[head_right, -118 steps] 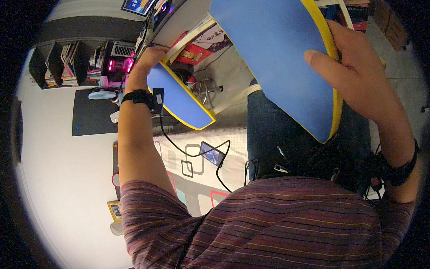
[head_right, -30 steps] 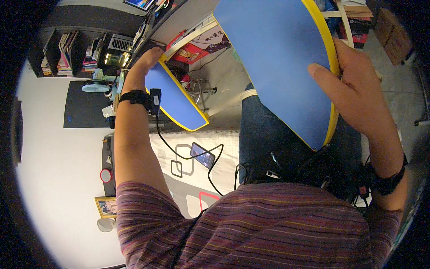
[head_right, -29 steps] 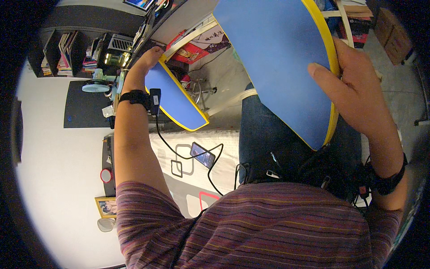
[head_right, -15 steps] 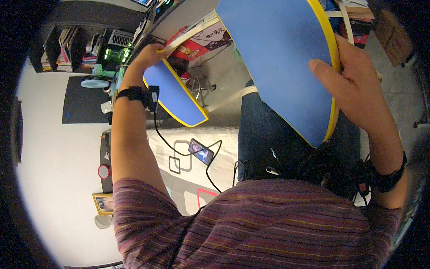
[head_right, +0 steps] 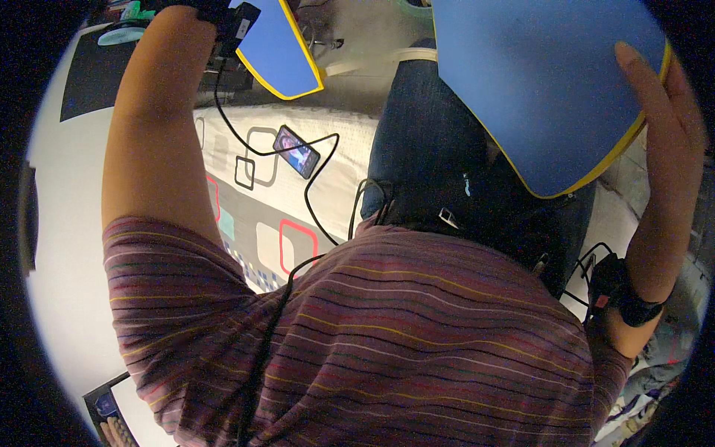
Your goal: The person assembles a small wooden chair by attaching blue and yellow seat panels to a white wooden frame. They align and press the panels into place, then flip the chair to attach the second panel, completing the assembly.
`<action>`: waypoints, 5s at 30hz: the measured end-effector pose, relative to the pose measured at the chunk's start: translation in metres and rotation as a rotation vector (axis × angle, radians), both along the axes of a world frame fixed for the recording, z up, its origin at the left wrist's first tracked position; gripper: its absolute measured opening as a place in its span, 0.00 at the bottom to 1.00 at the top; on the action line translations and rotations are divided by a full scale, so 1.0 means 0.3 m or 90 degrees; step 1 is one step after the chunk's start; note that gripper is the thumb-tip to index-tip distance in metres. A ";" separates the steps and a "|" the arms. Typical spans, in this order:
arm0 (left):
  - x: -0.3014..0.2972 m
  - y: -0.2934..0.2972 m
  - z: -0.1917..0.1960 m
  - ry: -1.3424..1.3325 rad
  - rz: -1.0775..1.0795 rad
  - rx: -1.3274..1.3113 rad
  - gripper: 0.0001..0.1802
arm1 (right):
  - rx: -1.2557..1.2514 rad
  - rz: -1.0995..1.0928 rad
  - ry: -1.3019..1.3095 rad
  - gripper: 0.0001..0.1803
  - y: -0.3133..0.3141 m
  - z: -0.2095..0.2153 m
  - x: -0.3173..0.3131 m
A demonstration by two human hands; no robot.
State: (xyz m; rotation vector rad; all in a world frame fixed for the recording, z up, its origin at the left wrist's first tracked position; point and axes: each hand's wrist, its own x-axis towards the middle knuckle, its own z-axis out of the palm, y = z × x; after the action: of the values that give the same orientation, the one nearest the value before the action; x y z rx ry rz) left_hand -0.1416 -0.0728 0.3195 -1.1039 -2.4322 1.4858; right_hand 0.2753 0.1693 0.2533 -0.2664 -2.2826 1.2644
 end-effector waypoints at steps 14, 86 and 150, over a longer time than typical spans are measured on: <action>0.041 -0.058 -0.064 0.049 -0.091 0.083 0.14 | -0.085 0.033 0.125 0.23 -0.054 0.018 -0.063; 0.133 -0.491 -0.170 -0.302 0.413 1.498 0.34 | -0.131 -0.295 0.023 0.23 0.032 0.018 -0.083; -0.271 0.714 -0.405 -0.143 0.205 0.567 0.39 | -0.682 -0.485 -0.497 0.37 0.570 -1.394 -0.416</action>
State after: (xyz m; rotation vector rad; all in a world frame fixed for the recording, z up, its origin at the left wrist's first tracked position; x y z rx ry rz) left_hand -0.2229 0.1413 0.1980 -0.7092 -2.9914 0.1757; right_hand 0.1506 0.3402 -0.1649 -2.0410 -1.3748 1.9503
